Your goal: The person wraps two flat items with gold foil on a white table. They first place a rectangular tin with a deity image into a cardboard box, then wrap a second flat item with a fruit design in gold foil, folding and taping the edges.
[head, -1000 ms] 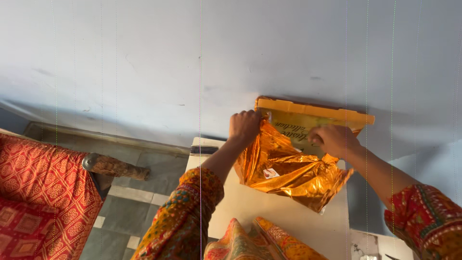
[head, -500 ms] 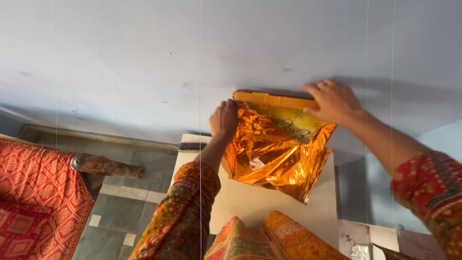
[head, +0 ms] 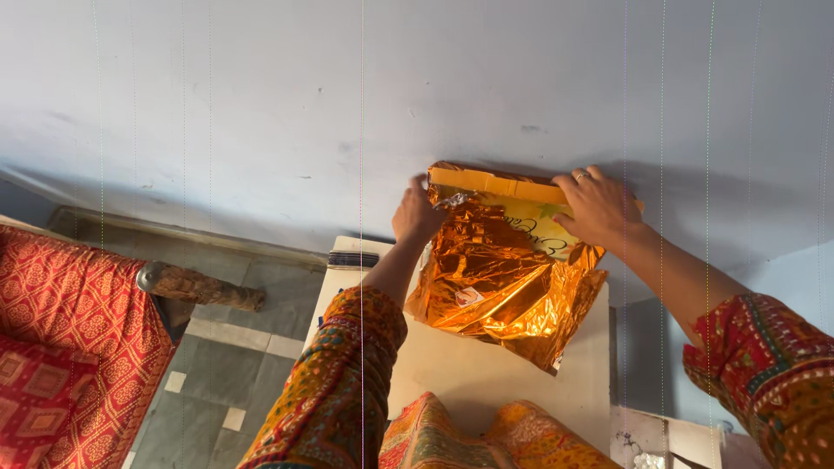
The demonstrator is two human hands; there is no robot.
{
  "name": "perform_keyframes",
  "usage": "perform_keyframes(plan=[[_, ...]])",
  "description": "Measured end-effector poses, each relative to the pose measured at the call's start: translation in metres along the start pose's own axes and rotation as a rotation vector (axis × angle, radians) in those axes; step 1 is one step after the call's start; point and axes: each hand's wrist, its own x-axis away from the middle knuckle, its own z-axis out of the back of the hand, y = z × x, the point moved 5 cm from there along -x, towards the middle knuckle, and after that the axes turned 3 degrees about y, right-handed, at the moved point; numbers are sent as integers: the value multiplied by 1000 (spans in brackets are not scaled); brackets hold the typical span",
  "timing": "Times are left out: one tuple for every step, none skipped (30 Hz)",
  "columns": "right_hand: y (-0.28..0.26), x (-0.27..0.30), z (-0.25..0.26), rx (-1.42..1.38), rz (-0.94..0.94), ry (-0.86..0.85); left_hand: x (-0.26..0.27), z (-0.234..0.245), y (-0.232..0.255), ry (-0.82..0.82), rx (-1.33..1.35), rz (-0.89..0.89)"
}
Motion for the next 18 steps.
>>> perform_keyframes(plan=[[0,-1,1,-2,2,-3,-2,-5,0,-3,-8,4],[0,-1,2,-3,4,-6,-3,-9,0,-5,-15,9],[0,-2,4,-2,-5,-20,-4,-12,0,-9,-24,11],[-1,-4,4,0,-15,-34,-5,-12,0,17,-19,5],[1,-5,3,2,-27,-50,-7,-14,0,40,-13,-3],[1,-8,3,9,-13,-28,-10,-15,1,64,-7,-12],[0,-10,2,17,3,-10,-11,-18,0,48,-11,-6],[0,-11,0,24,18,8,-12,-20,-1,31,-15,0],[0,-12,-1,-2,22,28,-15,-19,-2,18,-22,4],[0,-12,-3,-29,25,47,-18,-18,-2,18,-40,-4],[1,-11,-6,-55,29,66,-21,-18,-2,17,-57,-11],[2,-9,-10,-77,27,95,-25,-18,-3,17,-75,-19],[3,-7,-14,-97,26,123,-29,-19,-3,0,-72,-14],[4,-6,-17,-117,24,151,-33,-21,-4,-18,-69,-10],[3,-4,-18,-160,39,204,-36,-23,-5,-35,-68,-5],[2,-3,-19,-204,54,257,-38,-26,-7,-77,-41,21],[1,-2,-18,-245,68,311,-39,-31,-8,-119,-11,46],[1,-2,-20,-238,53,263,-40,-36,-10,-161,18,71]])
